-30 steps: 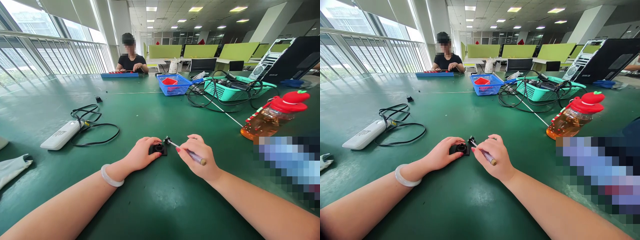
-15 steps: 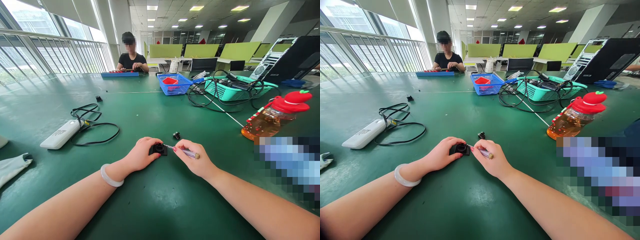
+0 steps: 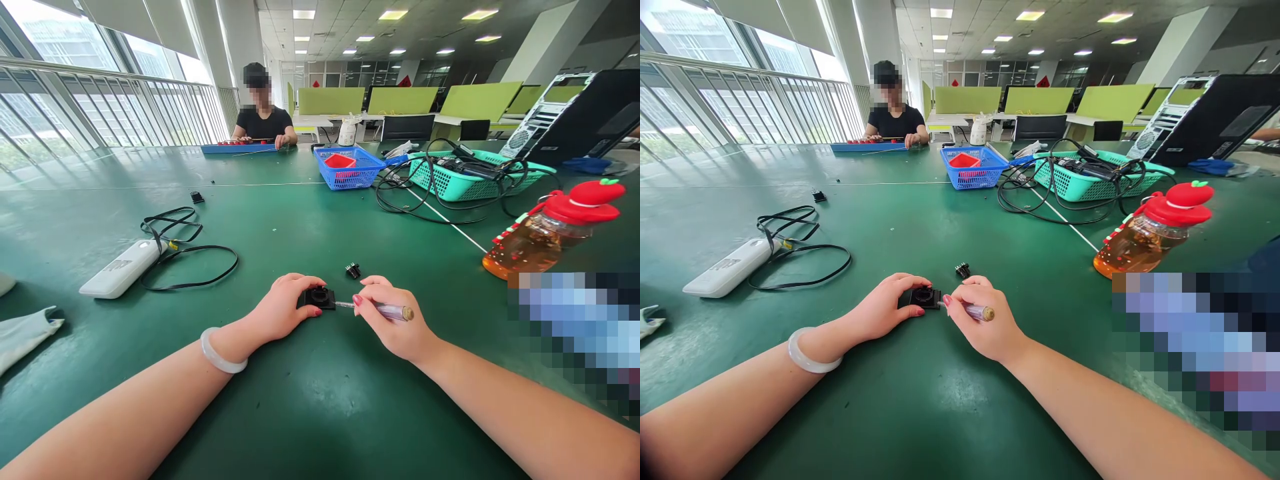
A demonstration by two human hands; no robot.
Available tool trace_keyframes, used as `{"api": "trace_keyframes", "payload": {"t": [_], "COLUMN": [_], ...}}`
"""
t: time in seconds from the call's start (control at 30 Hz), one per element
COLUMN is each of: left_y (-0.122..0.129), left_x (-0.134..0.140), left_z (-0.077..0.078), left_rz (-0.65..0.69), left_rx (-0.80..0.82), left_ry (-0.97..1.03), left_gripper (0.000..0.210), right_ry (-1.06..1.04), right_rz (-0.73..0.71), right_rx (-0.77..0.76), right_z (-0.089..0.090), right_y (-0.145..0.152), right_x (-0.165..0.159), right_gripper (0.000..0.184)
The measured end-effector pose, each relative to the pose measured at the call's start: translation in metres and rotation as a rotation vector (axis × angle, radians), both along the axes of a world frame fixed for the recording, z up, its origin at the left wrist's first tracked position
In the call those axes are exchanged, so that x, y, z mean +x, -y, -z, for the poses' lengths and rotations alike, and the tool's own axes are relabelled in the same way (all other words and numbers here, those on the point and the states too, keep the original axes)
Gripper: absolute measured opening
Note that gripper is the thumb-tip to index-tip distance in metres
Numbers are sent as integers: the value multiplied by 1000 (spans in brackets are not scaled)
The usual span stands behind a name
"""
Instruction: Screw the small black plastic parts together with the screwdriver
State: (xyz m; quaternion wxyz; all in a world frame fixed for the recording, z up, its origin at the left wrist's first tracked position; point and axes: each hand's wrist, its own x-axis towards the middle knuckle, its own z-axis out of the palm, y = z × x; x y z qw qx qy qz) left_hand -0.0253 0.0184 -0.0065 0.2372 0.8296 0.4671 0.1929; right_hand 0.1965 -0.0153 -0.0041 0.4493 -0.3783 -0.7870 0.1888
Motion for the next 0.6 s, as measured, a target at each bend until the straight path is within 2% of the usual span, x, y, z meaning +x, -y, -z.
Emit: {"api": "trace_keyframes", "payload": {"t": [0.17,0.3,0.5,0.6], "left_y": [0,-1,0,1], "left_x": [-1,0,-1,-1], "left_z": [0,1,2,1], "left_rz": [-4,-10,23,32], "left_rx": [-12,-5,41,62], "left_ry": [-7,-17,-53,-70], "left_gripper": [45,46,46,45], "right_ry": [103,97,201,164], "right_rz": [-66,-143,-259,-265], "right_rx": [9,76,5,79], "right_z": [-2,-1,-1,-3], "right_y": [3,4,4,5], "right_x": [-1,-1,-2,-1], "right_gripper": [32,28,18,17]}}
